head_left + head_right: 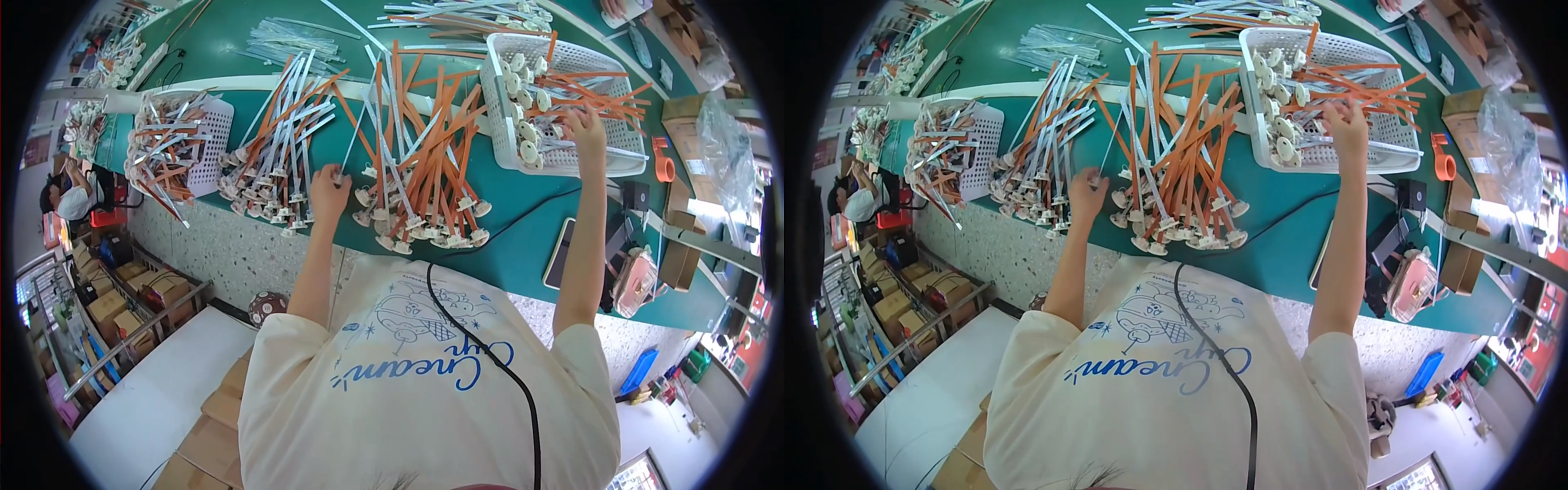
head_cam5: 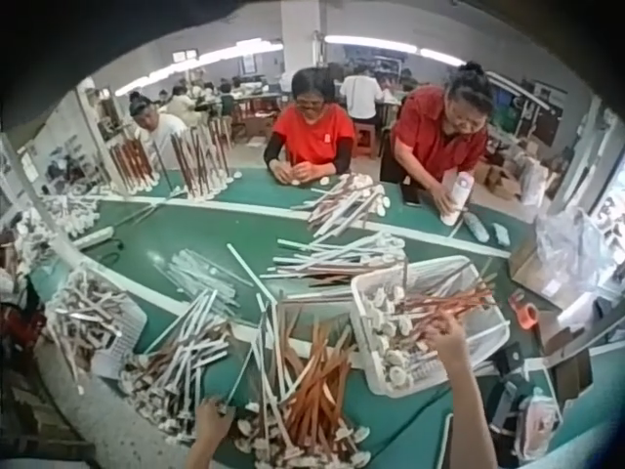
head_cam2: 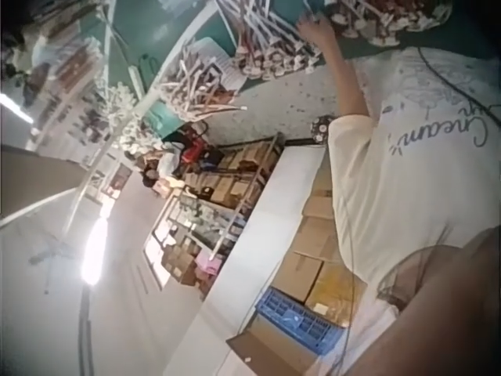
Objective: The person is assembling LED strips into circular base components at a manual workstation.
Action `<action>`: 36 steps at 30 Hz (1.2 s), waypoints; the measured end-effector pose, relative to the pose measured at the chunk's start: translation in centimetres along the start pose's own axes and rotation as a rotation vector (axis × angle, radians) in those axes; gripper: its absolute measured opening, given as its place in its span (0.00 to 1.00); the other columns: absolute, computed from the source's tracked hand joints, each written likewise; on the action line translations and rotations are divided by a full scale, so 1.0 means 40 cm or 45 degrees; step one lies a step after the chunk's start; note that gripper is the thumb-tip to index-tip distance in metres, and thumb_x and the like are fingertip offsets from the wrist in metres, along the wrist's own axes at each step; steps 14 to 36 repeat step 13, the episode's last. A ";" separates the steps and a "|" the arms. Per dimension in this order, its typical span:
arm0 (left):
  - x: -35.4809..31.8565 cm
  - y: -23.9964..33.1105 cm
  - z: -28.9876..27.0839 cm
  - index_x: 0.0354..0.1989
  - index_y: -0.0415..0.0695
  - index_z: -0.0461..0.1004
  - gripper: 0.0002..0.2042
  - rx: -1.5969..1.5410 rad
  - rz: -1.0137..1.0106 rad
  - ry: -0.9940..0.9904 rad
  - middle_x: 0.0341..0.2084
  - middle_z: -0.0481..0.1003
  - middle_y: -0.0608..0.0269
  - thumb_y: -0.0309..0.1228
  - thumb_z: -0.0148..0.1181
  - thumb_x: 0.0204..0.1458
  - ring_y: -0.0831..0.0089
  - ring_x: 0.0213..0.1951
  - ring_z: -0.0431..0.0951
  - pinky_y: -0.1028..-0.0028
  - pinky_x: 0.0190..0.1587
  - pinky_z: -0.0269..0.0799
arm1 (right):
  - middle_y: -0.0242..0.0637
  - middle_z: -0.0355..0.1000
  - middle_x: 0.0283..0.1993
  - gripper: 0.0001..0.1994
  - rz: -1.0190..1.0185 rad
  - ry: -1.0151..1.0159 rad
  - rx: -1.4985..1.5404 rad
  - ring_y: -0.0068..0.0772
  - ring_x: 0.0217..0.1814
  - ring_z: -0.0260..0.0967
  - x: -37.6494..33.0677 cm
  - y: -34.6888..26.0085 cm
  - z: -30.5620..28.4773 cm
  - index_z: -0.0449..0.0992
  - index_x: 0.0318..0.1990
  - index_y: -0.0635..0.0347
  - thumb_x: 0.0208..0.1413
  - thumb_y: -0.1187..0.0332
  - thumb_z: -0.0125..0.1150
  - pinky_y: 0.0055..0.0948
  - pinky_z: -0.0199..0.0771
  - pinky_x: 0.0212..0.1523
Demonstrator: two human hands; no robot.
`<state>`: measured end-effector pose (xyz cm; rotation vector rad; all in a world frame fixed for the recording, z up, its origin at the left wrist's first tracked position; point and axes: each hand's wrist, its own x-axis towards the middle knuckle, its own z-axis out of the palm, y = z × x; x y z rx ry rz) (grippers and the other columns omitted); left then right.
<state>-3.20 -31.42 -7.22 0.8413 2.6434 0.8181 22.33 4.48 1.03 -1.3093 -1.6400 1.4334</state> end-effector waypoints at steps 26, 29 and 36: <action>-0.175 0.407 -0.098 0.35 0.37 0.66 0.09 -0.460 0.694 -0.080 0.26 0.68 0.61 0.28 0.52 0.46 0.70 0.27 0.69 0.78 0.29 0.63 | 0.39 0.67 0.41 0.22 0.054 -0.912 0.321 0.22 0.32 0.67 -0.401 -0.102 0.287 0.56 0.54 0.57 0.50 0.69 0.50 0.18 0.67 0.31; -0.175 0.407 -0.098 0.35 0.37 0.66 0.09 -0.460 0.694 -0.080 0.26 0.68 0.61 0.28 0.52 0.46 0.70 0.27 0.69 0.78 0.29 0.63 | 0.39 0.67 0.41 0.22 0.054 -0.912 0.321 0.22 0.32 0.67 -0.401 -0.102 0.287 0.56 0.54 0.57 0.50 0.69 0.50 0.18 0.67 0.31; -0.175 0.407 -0.098 0.35 0.37 0.66 0.09 -0.460 0.694 -0.080 0.26 0.68 0.61 0.28 0.52 0.46 0.70 0.27 0.69 0.78 0.29 0.63 | 0.39 0.67 0.41 0.22 0.054 -0.912 0.321 0.22 0.32 0.67 -0.401 -0.102 0.287 0.56 0.54 0.57 0.50 0.69 0.50 0.18 0.67 0.31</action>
